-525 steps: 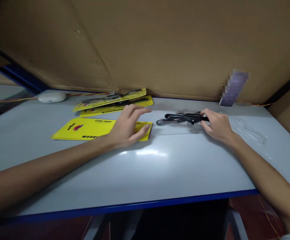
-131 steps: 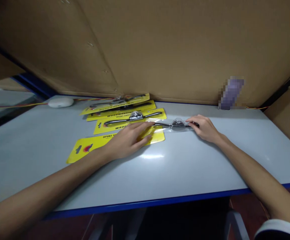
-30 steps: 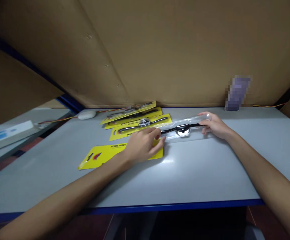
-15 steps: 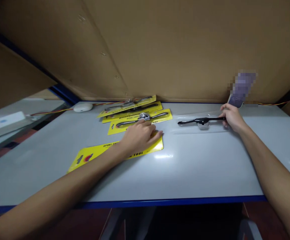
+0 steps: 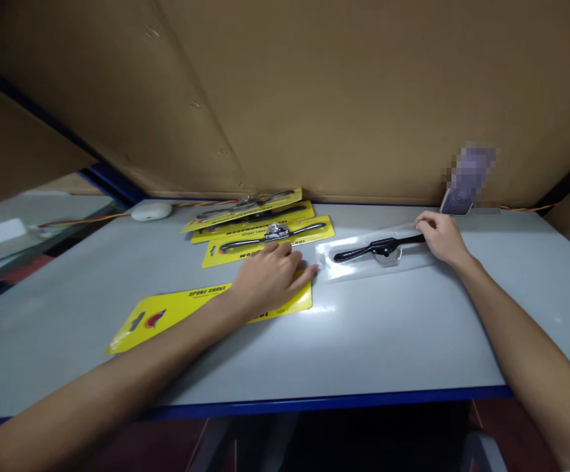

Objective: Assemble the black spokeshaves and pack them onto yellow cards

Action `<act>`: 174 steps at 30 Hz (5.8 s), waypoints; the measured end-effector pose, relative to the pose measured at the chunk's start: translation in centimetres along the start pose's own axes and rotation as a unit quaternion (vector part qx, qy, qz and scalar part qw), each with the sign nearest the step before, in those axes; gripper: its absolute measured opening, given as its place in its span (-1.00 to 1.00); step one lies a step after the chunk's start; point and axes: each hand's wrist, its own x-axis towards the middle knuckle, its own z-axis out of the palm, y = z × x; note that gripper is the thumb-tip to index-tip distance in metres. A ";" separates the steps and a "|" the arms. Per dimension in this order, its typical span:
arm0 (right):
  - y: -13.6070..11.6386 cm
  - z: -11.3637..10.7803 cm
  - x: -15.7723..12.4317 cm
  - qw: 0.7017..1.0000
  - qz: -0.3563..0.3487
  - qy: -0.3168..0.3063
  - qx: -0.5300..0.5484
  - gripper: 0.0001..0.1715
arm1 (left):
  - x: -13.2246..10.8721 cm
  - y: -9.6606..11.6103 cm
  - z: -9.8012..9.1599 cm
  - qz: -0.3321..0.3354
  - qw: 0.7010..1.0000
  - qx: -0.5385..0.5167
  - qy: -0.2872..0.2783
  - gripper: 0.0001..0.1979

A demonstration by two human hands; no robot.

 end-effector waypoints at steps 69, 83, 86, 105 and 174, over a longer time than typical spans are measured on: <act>0.6 0.8 0.3 0.994 -0.051 0.079 -0.051 -0.62 | 2.3 -2.8 -0.2 0.060 0.992 -0.111 0.018 -0.46; 1.6 0.9 0.7 0.998 -0.028 0.063 -0.013 -0.63 | 1.8 -3.4 -0.5 0.075 0.966 -0.239 -0.060 -0.51; 2.0 0.7 0.9 0.997 -0.021 0.072 -0.020 -0.63 | 1.9 -3.4 -0.6 0.082 0.967 -0.236 -0.055 -0.52; 0.4 0.6 0.1 0.994 -0.034 0.103 -0.030 -0.67 | 1.8 -3.5 0.4 0.165 0.958 -0.233 -0.032 -0.48; -11.8 6.3 -7.3 0.907 0.060 -0.260 0.325 0.16 | 0.5 -0.1 -2.3 0.134 0.989 -0.057 0.019 -0.38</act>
